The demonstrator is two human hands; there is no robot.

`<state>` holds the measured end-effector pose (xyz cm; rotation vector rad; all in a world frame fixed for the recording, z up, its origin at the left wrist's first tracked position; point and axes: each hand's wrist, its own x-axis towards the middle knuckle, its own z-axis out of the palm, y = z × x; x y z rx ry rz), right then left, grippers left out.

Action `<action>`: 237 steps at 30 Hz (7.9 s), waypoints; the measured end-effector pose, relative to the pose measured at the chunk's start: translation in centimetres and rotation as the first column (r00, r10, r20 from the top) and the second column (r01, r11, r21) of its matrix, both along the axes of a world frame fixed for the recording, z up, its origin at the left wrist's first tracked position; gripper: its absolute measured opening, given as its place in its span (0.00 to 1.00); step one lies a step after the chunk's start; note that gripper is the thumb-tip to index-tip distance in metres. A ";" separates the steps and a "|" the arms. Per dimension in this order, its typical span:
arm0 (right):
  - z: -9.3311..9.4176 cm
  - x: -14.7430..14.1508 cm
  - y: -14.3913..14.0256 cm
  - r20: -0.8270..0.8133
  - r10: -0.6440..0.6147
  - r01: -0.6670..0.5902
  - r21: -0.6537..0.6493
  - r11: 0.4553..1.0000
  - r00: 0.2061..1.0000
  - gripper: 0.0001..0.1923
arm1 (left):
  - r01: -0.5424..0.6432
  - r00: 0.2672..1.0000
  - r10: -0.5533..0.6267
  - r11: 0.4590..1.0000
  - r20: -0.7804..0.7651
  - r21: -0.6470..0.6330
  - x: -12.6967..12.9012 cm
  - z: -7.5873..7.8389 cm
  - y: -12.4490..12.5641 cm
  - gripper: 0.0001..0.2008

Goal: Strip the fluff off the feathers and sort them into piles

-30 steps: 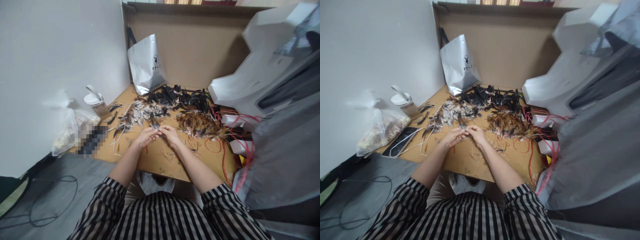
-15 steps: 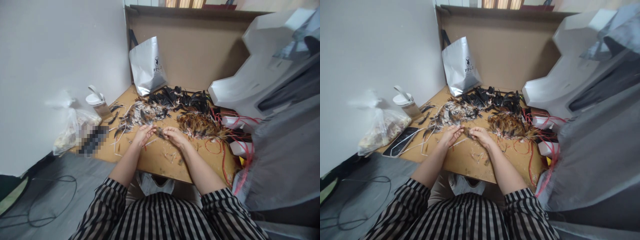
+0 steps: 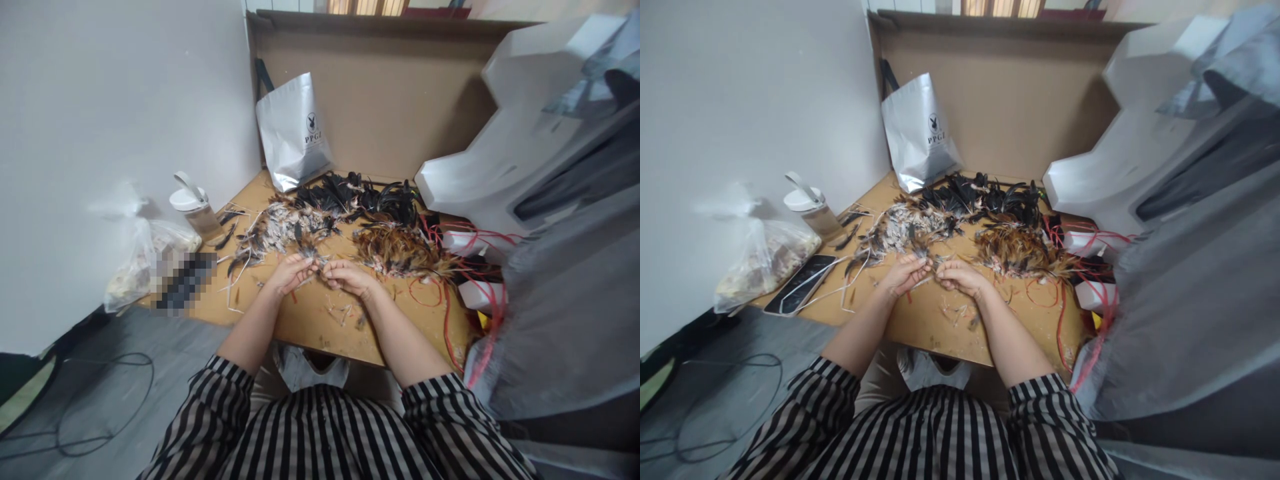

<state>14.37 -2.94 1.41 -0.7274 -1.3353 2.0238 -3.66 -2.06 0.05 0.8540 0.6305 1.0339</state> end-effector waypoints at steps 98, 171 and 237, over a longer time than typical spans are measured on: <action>0.8 -2.6 -1.4 0.286 -0.815 -0.003 0.944 0.330 0.504 0.07 | 0.013 0.997 -0.017 0.998 -0.082 -0.057 0.2 -0.6 0.2 0.10; -0.4 -4.0 2.5 -0.031 -0.575 0.565 0.235 0.791 0.818 0.11 | -0.169 0.986 0.168 0.984 -0.011 -0.052 0.4 -0.9 0.9 0.06; 0.1 1.1 4.4 0.219 -0.366 0.374 0.006 0.927 0.904 0.04 | -0.244 0.958 0.250 0.968 -0.141 0.058 0.1 -1.0 1.0 0.09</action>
